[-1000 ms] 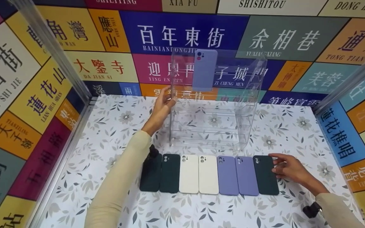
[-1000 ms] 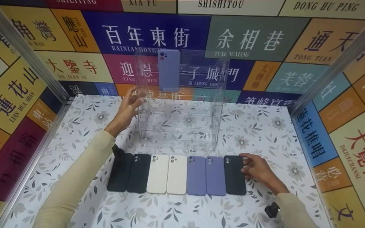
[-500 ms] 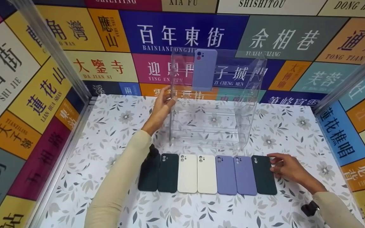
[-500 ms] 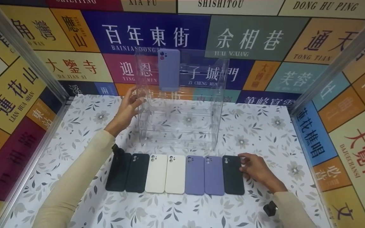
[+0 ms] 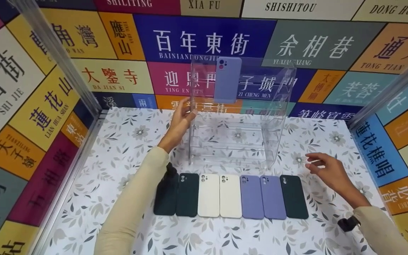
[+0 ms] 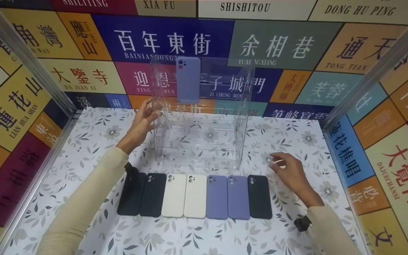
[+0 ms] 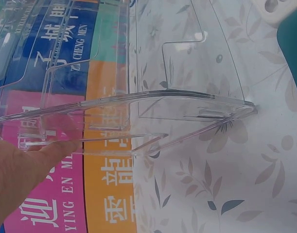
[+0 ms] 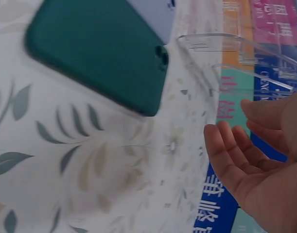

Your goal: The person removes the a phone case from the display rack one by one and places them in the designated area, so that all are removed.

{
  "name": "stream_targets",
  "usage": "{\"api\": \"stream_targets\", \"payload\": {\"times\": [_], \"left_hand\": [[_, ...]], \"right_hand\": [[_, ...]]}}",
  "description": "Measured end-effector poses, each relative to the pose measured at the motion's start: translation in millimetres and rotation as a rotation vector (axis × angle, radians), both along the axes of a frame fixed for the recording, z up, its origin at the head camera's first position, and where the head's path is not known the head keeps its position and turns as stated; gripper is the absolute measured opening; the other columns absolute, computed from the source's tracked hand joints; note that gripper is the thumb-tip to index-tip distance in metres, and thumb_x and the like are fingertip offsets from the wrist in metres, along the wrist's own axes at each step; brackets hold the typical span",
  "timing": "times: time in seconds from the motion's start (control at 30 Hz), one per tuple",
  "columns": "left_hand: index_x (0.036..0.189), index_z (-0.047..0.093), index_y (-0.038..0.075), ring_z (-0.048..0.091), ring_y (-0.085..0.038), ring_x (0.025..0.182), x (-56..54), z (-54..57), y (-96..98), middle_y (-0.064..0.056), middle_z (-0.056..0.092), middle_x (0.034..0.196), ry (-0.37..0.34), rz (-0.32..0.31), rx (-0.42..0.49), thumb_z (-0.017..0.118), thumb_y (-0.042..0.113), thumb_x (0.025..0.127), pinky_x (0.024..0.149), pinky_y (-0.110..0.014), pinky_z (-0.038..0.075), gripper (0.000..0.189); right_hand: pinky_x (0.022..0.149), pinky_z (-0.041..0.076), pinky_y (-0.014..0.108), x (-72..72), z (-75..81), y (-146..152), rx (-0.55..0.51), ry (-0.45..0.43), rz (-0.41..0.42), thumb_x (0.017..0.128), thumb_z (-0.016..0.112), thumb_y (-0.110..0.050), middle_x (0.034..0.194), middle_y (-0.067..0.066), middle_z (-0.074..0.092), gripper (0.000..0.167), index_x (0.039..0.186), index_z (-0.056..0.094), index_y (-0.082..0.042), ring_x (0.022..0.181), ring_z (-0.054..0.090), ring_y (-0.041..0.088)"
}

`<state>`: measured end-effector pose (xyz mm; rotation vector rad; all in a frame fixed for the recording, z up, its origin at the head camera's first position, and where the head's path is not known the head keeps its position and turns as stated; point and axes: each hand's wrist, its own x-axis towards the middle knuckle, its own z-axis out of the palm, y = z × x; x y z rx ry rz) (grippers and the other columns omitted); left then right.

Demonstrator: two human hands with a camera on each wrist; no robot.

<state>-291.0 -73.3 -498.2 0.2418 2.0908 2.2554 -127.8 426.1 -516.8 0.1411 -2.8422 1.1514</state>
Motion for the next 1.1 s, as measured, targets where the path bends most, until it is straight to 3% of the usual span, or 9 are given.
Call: {"api": "stream_targets", "payload": {"times": [0.2,0.4,0.5,0.7,0.9,1.1], "left_hand": [[0.164,0.042,0.016,0.06,-0.037,0.135,-1.0,-1.4,-1.3,-0.022,0.055,0.159,-0.006,-0.001,-0.009,0.063,0.019,0.11,0.093,-0.042,0.046,0.058],[0.166,0.041,0.014,0.058,-0.039,0.14,-0.8,-1.3,-2.1,-0.021,0.054,0.16,-0.014,0.002,-0.015,0.062,0.02,0.111,0.104,-0.053,0.046,0.06],[0.166,0.041,0.014,0.059,-0.036,0.139,-0.7,-1.3,-2.1,-0.019,0.055,0.159,-0.014,0.006,-0.012,0.061,0.017,0.111,0.107,-0.054,0.047,0.059],[0.166,0.041,0.014,0.061,-0.034,0.134,-0.2,-0.6,-1.9,-0.016,0.059,0.154,-0.001,0.002,-0.015,0.06,0.017,0.111,0.099,-0.048,0.047,0.058],[0.168,0.039,0.017,0.058,-0.037,0.141,0.4,-0.6,-1.7,-0.016,0.056,0.159,-0.01,-0.008,-0.026,0.061,0.023,0.111,0.108,-0.056,0.048,0.061],[0.169,0.038,0.02,0.057,-0.037,0.142,1.2,1.1,0.2,-0.016,0.057,0.158,-0.022,-0.003,-0.02,0.063,0.021,0.11,0.097,-0.046,0.047,0.063]], "right_hand": [[0.079,0.051,0.006,-13.7,23.4,-11.3,-0.015,0.081,-0.02,0.106,0.074,-0.007,0.124,0.027,0.073,0.035,0.138,0.071,0.004,0.095,0.061,-0.014],[0.084,0.048,0.004,-28.5,41.9,-22.1,-0.066,0.124,-0.049,0.108,0.073,-0.012,0.127,0.024,0.073,0.037,0.142,0.07,0.0,0.1,0.062,-0.01],[0.086,0.048,0.005,-33.9,47.7,-27.6,-0.096,0.145,-0.064,0.108,0.073,-0.012,0.127,0.023,0.072,0.042,0.148,0.067,-0.002,0.101,0.063,-0.008],[0.087,0.05,0.006,-43.1,56.3,-37.3,-0.128,0.198,-0.071,0.107,0.073,-0.008,0.125,0.021,0.072,0.043,0.148,0.066,-0.003,0.102,0.065,-0.004],[0.086,0.051,0.007,-48.3,65.5,-47.4,-0.154,0.217,-0.079,0.107,0.073,-0.011,0.127,0.017,0.071,0.043,0.149,0.066,-0.005,0.103,0.066,-0.002],[0.089,0.05,0.008,-52.3,74.3,-56.5,-0.167,0.251,-0.076,0.106,0.075,-0.01,0.127,0.017,0.072,0.042,0.147,0.068,-0.004,0.104,0.066,0.001]]}}
